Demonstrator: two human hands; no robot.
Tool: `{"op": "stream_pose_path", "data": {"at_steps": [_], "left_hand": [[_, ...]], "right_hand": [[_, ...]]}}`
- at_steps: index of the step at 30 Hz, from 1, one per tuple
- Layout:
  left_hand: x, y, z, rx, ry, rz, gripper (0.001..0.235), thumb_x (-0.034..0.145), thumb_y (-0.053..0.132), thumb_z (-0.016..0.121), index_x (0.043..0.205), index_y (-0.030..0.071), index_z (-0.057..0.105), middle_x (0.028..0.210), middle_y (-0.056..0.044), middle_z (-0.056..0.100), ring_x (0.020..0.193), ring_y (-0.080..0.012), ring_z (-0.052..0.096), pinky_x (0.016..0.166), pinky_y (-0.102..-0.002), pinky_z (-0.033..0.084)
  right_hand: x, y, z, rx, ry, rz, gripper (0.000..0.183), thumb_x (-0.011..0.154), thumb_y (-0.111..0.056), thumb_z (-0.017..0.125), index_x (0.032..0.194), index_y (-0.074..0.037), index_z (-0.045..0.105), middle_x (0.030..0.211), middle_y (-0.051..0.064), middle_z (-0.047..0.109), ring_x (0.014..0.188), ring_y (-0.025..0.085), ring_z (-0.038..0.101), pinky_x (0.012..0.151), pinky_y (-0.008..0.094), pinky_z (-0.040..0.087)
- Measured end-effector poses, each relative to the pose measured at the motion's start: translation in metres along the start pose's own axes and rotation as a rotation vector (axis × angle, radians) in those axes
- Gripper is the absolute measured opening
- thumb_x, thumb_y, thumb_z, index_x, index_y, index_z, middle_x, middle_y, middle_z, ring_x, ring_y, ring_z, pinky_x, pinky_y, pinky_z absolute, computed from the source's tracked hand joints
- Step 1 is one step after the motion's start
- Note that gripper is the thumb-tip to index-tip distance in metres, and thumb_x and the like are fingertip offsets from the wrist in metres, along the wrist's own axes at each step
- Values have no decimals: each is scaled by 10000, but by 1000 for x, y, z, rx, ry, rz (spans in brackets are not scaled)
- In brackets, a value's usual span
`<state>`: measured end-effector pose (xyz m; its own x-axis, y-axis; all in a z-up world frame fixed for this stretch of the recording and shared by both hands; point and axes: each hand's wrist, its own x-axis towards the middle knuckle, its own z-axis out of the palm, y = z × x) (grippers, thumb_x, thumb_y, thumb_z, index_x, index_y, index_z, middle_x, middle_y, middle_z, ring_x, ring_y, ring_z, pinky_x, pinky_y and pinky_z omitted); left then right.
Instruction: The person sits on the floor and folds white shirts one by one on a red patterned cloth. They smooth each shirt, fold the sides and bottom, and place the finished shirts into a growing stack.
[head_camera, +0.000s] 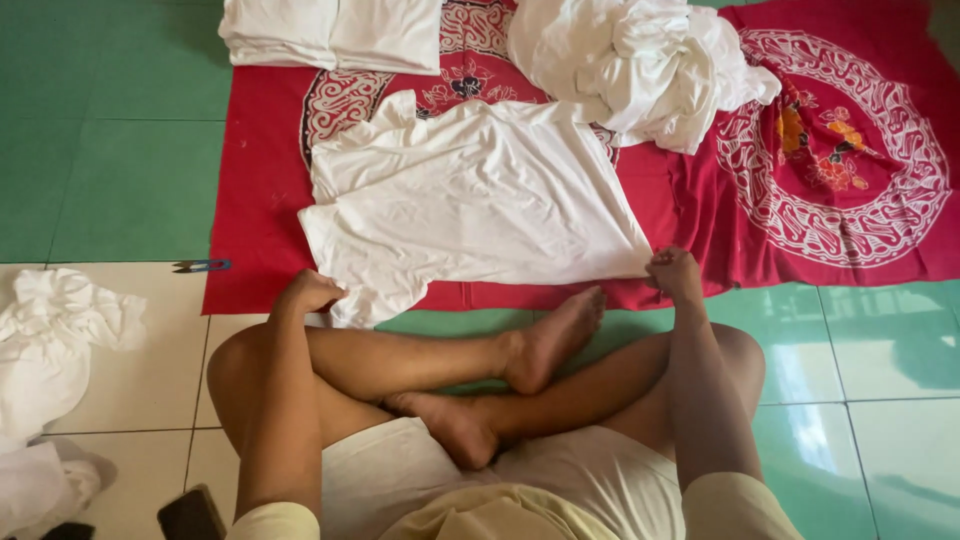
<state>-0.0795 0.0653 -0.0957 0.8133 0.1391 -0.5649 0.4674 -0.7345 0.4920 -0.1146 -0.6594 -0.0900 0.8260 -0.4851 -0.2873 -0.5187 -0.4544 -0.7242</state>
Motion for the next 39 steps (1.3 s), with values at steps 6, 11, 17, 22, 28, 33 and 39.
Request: {"op": "stream_pose_path", "data": {"at_steps": [6,11,17,22,28,33,39], "left_hand": [[-88,87,-46,-559,-123,-61,264,873,241,489,823,-3,576,1175,-325,707,1185,-440,668,1081,-586,460],[-98,92,-33,-89,-100,-135,740,838,572,732,1116,-114,701,998,-295,744,1073,-414,713,931,-521,563],[-20,29,4,47,-9,4,287,761,304,749,886,49,786,849,-160,779,845,-310,769,747,-409,640],[-34,36,-16,-437,10,-80,575,761,348,706,1206,-17,712,1203,-222,673,1104,-373,649,925,-547,545],[-97,70,-65,-767,-163,-86,156,973,305,584,1037,173,637,903,18,613,814,-126,575,599,-298,474],[-134,60,-65,-771,-225,2,332,953,116,668,879,165,348,705,-88,536,589,-175,606,493,-362,619],[-183,57,-75,-820,-293,-10,229,963,183,689,937,116,472,804,-95,556,636,-184,635,673,-404,656]], "right_hand": [[-33,-37,-11,-4,-10,-14,200,895,-24,676,1034,-107,792,942,209,727,627,249,737,457,292,587],[-55,-57,-12,20,-30,-35,236,895,12,640,1047,-74,798,955,290,711,686,289,741,513,297,606],[-48,-46,-5,-150,-59,-73,249,891,-87,648,1079,-133,805,754,218,736,602,272,712,502,364,581],[-17,-20,-11,-155,-19,-37,275,886,-97,640,1096,-165,804,711,198,729,562,267,704,473,357,576],[-72,-81,-45,-60,-16,136,431,862,-29,494,1102,-176,820,830,130,739,677,216,670,634,360,555],[-90,-97,-68,-135,-146,206,431,830,-28,566,1132,-169,839,810,118,767,752,215,640,733,326,520],[-73,-84,-75,-201,-119,222,395,896,42,605,1167,-154,815,1247,120,707,851,312,677,815,397,541]]}}
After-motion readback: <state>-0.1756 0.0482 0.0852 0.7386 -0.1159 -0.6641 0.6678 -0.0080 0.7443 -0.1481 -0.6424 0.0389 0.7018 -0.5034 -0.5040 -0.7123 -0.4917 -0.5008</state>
